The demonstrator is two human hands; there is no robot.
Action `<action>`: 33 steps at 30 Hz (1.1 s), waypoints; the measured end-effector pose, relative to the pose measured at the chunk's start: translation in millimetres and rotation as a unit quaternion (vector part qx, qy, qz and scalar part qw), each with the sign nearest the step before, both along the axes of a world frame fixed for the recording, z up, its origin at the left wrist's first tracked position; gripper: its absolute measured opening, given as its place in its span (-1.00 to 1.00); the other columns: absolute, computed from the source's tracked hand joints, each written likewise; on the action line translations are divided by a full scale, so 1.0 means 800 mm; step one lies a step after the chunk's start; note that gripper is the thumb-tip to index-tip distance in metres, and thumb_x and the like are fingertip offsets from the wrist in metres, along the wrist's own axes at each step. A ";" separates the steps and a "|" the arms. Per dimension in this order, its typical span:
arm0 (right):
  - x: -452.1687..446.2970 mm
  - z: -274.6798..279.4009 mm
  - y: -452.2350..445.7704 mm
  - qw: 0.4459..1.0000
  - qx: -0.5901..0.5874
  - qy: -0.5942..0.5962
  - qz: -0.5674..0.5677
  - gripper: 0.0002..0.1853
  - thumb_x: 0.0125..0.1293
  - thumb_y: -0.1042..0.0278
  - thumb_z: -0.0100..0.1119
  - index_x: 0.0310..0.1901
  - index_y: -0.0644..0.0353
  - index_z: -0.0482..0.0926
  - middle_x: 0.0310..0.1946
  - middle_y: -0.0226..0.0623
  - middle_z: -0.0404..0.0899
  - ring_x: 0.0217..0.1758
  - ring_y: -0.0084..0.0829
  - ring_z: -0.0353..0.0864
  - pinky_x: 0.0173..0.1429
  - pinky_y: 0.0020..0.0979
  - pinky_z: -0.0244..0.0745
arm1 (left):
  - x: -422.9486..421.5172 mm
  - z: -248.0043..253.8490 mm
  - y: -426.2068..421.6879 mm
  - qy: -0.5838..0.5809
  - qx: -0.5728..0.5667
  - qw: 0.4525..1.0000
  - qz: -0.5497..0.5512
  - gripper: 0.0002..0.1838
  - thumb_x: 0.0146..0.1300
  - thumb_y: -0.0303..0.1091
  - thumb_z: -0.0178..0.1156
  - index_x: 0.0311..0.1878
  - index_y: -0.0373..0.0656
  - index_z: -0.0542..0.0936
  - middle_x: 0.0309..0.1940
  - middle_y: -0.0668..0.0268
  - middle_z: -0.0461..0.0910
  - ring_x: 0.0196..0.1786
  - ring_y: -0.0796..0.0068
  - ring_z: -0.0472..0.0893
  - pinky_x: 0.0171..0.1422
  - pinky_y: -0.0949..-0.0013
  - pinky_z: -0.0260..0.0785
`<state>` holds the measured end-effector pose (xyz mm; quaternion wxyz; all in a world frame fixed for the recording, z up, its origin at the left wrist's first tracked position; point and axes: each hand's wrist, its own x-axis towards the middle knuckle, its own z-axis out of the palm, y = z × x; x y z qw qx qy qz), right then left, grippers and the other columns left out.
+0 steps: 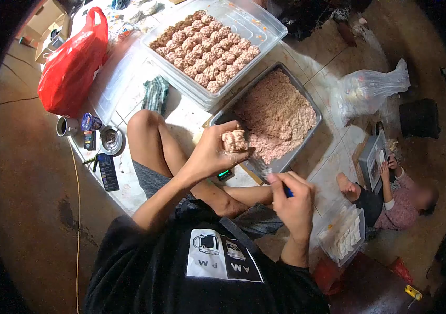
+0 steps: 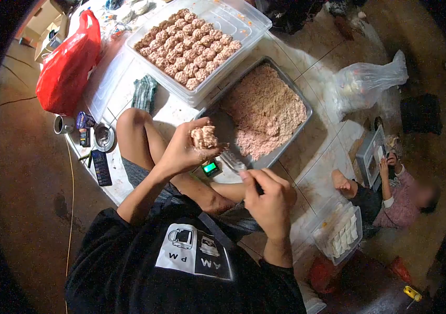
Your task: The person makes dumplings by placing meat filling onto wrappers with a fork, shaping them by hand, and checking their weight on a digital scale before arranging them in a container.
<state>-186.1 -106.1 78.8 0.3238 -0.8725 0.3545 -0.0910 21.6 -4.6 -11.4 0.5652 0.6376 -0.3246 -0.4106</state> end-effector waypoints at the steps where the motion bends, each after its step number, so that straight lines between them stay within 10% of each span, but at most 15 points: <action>1: 0.005 -0.006 0.001 1.000 0.003 -0.022 0.017 -0.74 0.52 0.22 0.34 -0.20 0.30 0.74 -0.36 -0.04 0.72 -0.31 0.04 0.74 -0.22 -0.18 0.56 | -0.002 0.000 -0.002 -0.023 -0.037 0.999 -0.018 -0.48 0.10 -0.46 0.52 0.12 -0.48 0.61 -0.30 0.26 0.71 -0.21 0.59 0.64 -0.04 0.39 0.54; 5: 0.012 -0.016 -0.004 0.996 -0.016 -0.078 -0.028 -0.70 0.59 0.30 0.25 -0.25 0.39 0.70 -0.47 -0.22 0.69 -0.44 -0.46 0.62 -0.30 -0.37 0.43 | -0.015 0.009 -0.011 -0.152 0.001 0.985 -0.081 -0.56 0.01 -0.51 0.46 -0.03 -0.46 0.59 -0.41 0.02 0.62 -0.37 0.50 0.57 -0.14 0.35 0.53; 11: -0.014 0.038 -0.022 0.983 0.022 -0.125 -0.133 -0.70 0.62 0.32 0.19 -0.24 0.39 0.69 -0.37 -0.20 0.78 -0.26 -0.37 0.75 -0.10 -0.34 0.58 | -0.019 -0.002 -0.015 -0.058 -0.022 0.998 -0.009 -0.69 0.18 -0.36 0.51 -0.25 -0.32 0.55 -0.53 0.05 0.52 -0.48 0.37 0.57 -0.30 0.21 0.46; 15: -0.007 -0.057 -0.064 0.959 -0.107 -0.222 -0.142 -0.71 0.60 0.35 0.18 -0.25 0.39 0.67 -0.31 -0.02 0.78 -0.25 -0.11 0.78 -0.12 -0.23 0.60 | -0.022 -0.021 -0.017 -0.015 -0.129 0.991 -0.039 -0.68 0.18 -0.41 0.57 -0.24 -0.28 0.55 -0.45 0.35 0.54 -0.32 0.69 0.49 -0.24 0.42 0.42; 18: -0.020 -0.103 -0.079 0.974 -0.144 0.172 -0.012 -0.83 0.47 0.41 0.23 -0.28 0.33 0.62 -0.32 0.14 0.65 -0.21 0.27 0.64 -0.15 0.01 0.56 | -0.009 -0.009 -0.011 0.202 -0.107 0.973 -0.035 -0.66 0.18 -0.48 0.60 -0.20 -0.20 0.53 -0.41 0.52 0.55 -0.30 0.79 0.48 -0.24 0.53 0.38; 22: -0.001 0.008 -0.036 0.992 -0.103 0.060 0.032 -0.84 0.46 0.38 0.27 -0.29 0.25 0.63 -0.39 -0.01 0.60 -0.34 0.19 0.64 -0.24 0.01 0.55 | -0.004 -0.021 -0.012 0.241 -0.047 0.966 -0.076 -0.63 0.16 -0.55 0.53 -0.05 -0.27 0.55 -0.30 0.37 0.68 -0.29 0.71 0.62 -0.19 0.55 0.51; 25: 0.016 0.038 -0.006 0.983 -0.114 0.000 0.143 -0.82 0.47 0.36 0.31 -0.31 0.21 0.62 -0.39 -0.10 0.58 -0.40 0.08 0.66 -0.35 -0.03 0.52 | -0.016 -0.015 -0.021 0.033 -0.197 0.975 -0.093 -0.74 0.08 -0.53 0.51 -0.21 -0.33 0.64 -0.40 0.28 0.68 -0.38 0.64 0.53 -0.28 0.32 0.47; 28: 0.022 0.032 -0.013 0.988 -0.118 0.032 0.092 -0.85 0.47 0.40 0.31 -0.27 0.27 0.68 -0.40 -0.03 0.58 -0.37 0.15 0.62 -0.32 -0.04 0.46 | -0.021 -0.001 -0.009 0.019 -0.027 0.993 -0.116 -0.78 0.11 -0.48 0.47 -0.21 -0.32 0.65 -0.40 0.13 0.66 -0.42 0.51 0.54 -0.29 0.23 0.45; 33: 0.025 0.043 0.011 0.990 -0.061 0.106 0.077 -0.80 0.53 0.35 0.25 -0.22 0.30 0.68 -0.34 0.05 0.64 -0.26 0.23 0.66 -0.22 0.04 0.50 | -0.026 0.005 -0.005 -0.268 -0.125 0.955 0.000 -0.66 0.02 -0.42 0.46 -0.20 -0.21 0.49 -0.41 0.09 0.55 -0.30 -0.12 0.66 -0.30 0.00 0.47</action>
